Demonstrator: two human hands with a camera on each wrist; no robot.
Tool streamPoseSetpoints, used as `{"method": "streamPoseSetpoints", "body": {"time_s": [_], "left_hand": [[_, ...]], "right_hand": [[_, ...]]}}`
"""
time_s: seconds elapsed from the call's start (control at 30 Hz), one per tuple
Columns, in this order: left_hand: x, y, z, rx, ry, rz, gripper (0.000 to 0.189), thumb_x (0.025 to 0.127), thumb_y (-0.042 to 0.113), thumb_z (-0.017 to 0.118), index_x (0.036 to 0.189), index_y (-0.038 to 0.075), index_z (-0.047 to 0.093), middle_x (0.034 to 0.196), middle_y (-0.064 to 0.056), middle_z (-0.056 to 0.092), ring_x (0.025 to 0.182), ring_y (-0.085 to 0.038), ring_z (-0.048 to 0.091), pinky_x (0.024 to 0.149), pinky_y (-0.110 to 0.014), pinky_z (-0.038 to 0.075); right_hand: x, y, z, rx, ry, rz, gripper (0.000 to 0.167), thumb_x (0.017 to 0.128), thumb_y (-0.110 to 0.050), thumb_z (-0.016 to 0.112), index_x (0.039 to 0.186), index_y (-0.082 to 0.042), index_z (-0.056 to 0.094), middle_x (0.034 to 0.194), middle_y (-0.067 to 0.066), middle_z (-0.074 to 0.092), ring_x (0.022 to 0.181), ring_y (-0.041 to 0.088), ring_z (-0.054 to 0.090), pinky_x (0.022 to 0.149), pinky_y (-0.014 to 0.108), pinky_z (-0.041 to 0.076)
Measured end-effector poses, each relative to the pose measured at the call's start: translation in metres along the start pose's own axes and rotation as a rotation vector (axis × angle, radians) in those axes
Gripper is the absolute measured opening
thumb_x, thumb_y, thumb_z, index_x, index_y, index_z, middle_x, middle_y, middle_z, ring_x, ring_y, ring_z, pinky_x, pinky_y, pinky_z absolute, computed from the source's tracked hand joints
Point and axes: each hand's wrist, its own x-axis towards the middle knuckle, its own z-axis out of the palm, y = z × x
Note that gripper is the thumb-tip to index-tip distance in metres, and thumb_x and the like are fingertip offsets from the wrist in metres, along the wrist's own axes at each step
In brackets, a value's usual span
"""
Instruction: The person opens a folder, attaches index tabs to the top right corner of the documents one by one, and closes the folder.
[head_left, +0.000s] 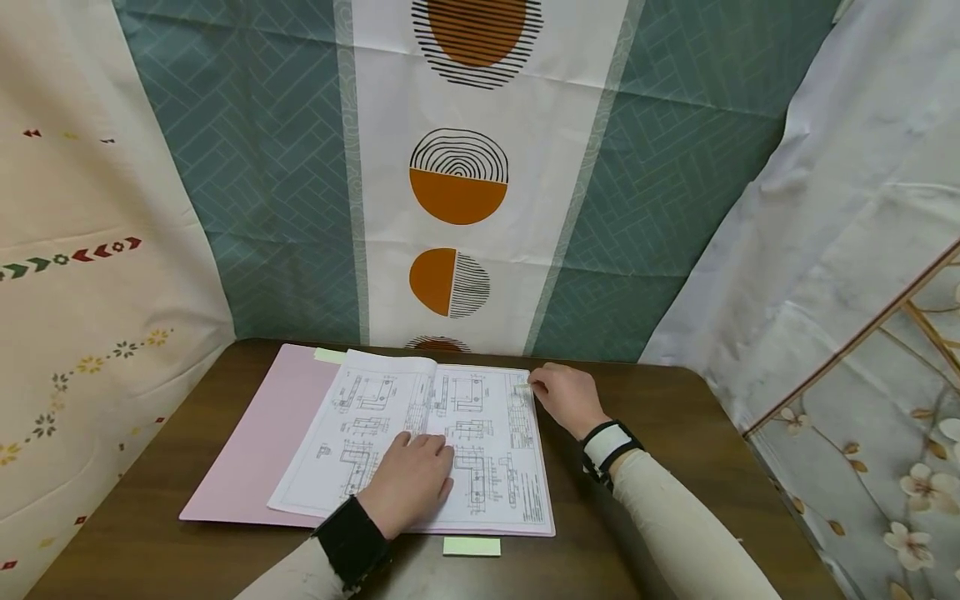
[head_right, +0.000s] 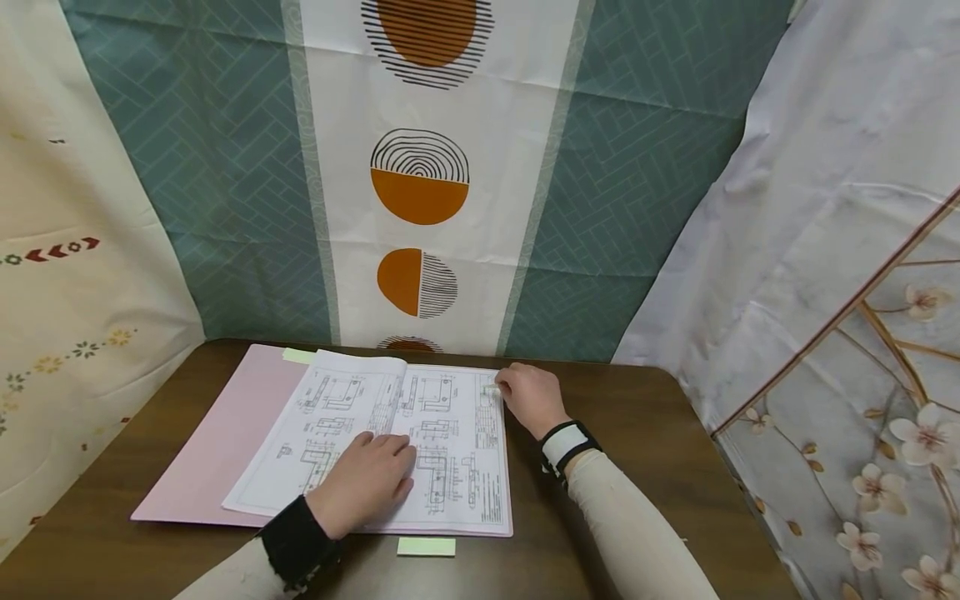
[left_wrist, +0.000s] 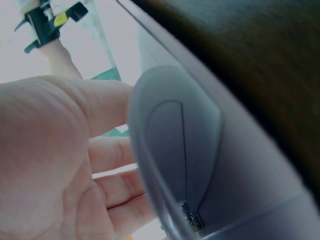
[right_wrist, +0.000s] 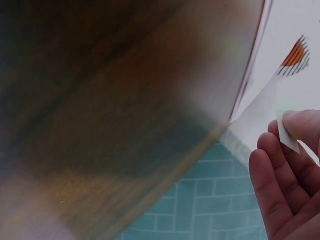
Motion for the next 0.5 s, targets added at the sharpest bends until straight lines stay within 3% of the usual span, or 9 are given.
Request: {"method": "streamPoseSetpoints", "body": {"time_s": [0.5], "left_hand": [[0.002, -0.002, 0.009, 0.029, 0.032, 0.0, 0.034, 0.101, 0.037, 0.079, 0.118, 0.007, 0.078, 0.118, -0.01, 0.075, 0.11, -0.03, 0.072, 0.099, -0.057, 0.054]], "right_hand": [[0.02, 0.018, 0.025, -0.029, 0.007, 0.012, 0.01, 0.095, -0.006, 0.087, 0.101, -0.015, 0.087, 0.092, 0.001, 0.079, 0.078, 0.019, 0.076, 0.067, 0.039, 0.061]]}}
